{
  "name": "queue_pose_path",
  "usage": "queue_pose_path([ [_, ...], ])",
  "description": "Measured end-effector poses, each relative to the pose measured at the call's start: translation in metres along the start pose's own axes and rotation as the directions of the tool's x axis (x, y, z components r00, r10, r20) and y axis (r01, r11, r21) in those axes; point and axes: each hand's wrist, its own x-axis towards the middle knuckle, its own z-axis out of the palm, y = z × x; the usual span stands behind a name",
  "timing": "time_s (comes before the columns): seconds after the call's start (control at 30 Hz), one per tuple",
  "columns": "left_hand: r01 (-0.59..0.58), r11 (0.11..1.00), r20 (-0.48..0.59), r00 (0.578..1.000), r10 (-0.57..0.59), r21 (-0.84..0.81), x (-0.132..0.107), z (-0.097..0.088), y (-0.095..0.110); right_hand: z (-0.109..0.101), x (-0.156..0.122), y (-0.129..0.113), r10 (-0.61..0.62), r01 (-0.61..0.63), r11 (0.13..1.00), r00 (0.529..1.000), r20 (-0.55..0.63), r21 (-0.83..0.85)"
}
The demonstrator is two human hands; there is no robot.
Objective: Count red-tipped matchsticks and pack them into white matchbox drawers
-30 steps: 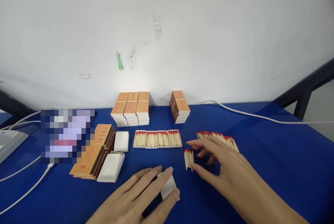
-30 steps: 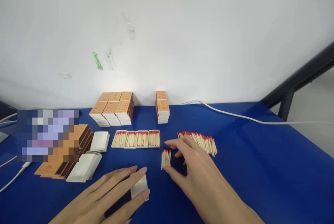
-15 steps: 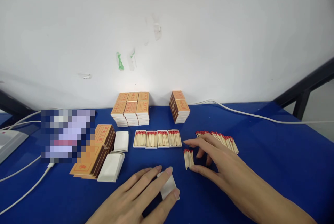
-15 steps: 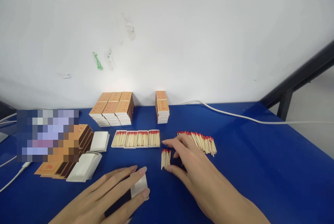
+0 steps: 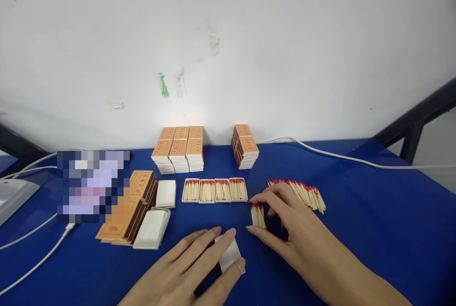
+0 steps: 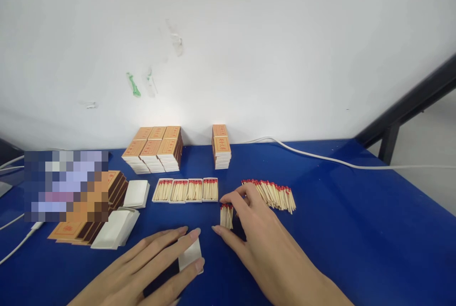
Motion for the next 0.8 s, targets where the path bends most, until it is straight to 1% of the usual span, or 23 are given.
queue_pose_path([
  [0.17, 0.002, 1.0, -0.001, 1.0, -0.002, 0.009, 0.0004, -0.0002, -0.0005, 0.0021, 0.0025, 0.0039, -0.032, 0.032, 0.999, 0.999, -0.03, 0.009],
  [0.6, -0.007, 1.0, 0.015, 1.0, 0.007, 0.025, 0.001, -0.0025, 0.0, 0.0023, 0.0029, 0.0039, -0.017, 0.016, 0.999, 1.0, 0.006, 0.046],
  [0.7, -0.012, 1.0, 0.026, 1.0, 0.012, 0.025, 0.0, -0.0014, -0.0003, 0.0026, 0.0036, 0.0046, 0.002, -0.002, 1.0, 1.0, -0.016, 0.029],
  [0.8, 0.001, 1.0, 0.007, 1.0, -0.001, 0.006, -0.0005, -0.0014, -0.0001, 0.0033, 0.0046, 0.0049, 0.031, -0.03, 0.999, 0.998, -0.048, 0.01],
])
